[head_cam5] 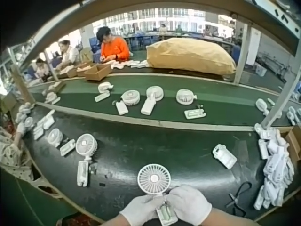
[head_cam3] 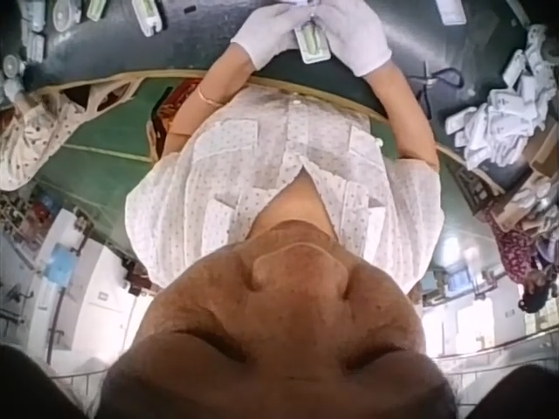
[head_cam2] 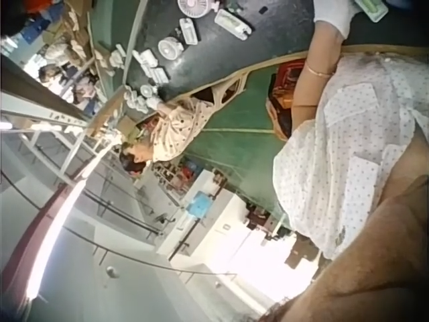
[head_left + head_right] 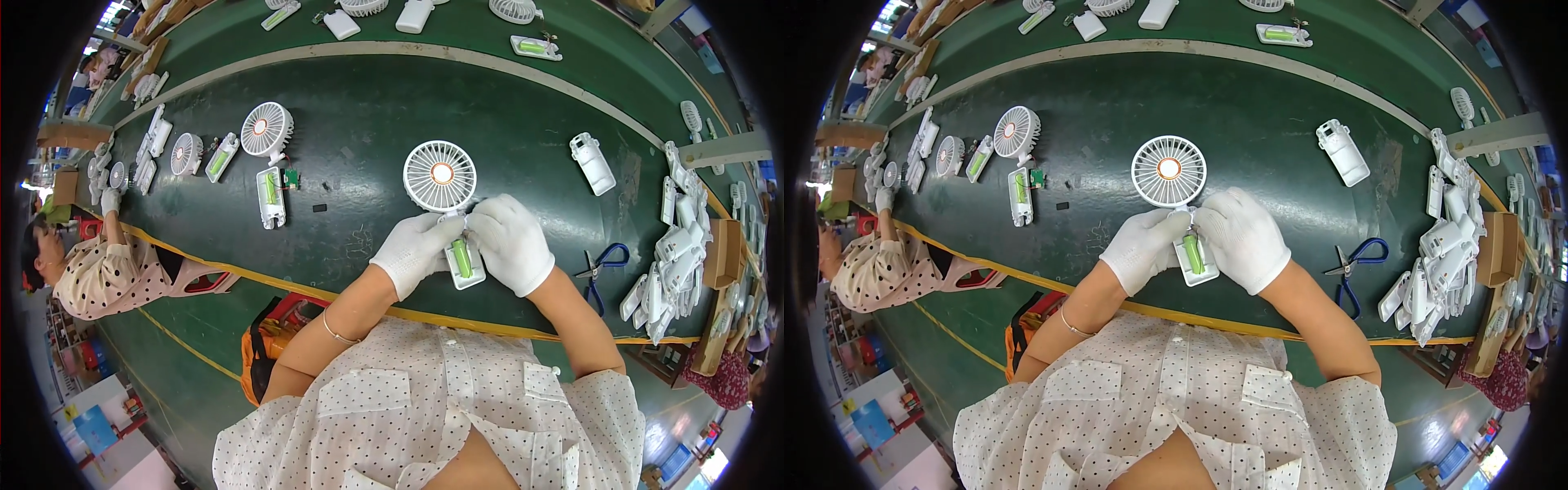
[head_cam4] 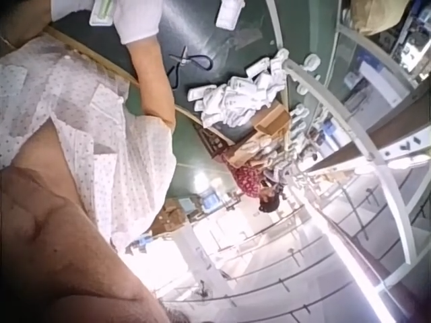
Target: The person assembles portable handheld fans by connecting the circuit boards, fitting batteries into the handle casings, snapping the casing covers together by hand, and placing the assembled fans onto the conveyor belt.
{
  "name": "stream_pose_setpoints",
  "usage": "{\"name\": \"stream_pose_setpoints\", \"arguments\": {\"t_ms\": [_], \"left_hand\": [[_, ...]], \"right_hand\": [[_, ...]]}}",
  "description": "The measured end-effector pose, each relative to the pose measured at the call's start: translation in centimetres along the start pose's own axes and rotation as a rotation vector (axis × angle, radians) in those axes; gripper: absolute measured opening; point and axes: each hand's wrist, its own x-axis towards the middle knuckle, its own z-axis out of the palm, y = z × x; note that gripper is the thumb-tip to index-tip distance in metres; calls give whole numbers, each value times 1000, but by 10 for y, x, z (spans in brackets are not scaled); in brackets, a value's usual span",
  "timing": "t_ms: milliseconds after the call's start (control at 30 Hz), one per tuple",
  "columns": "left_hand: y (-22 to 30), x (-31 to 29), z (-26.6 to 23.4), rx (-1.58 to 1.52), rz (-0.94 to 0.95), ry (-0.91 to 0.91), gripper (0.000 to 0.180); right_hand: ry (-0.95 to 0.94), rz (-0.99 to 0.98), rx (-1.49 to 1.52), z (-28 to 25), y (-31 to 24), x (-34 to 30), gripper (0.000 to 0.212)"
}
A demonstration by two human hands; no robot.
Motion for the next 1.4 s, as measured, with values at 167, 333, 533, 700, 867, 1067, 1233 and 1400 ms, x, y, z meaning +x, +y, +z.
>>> {"name": "stream_pose_setpoints", "arguments": {"t_ms": [167,333,533,700,867,1067,1233,1400], "left_hand": [[-2,3,1,-32,-6,38,37],[-1,3,-5,-164,0,-25,38],[-2,3,-2,58,-16,59,32],[-2,-2,-11,402,24,23,30],[-15,1,-3,344,151,35,27],[6,-11,7,217,175,7,29],[4,-5,15,208,169,-37,32],[7,-6,16,195,201,-26,29]], "right_hand": [[-21,-3,-30,0,-4,4,21],[-4,-16,-21,5,-4,7,21],[87,84,38,17,0,-8,25],[123,108,31,15,-6,-7,22],[127,175,49,3,-1,-16,25],[369,447,-622,-73,75,-27,44],[229,613,-497,-84,118,-50,50],[198,469,-537,-65,82,-43,56]]}}
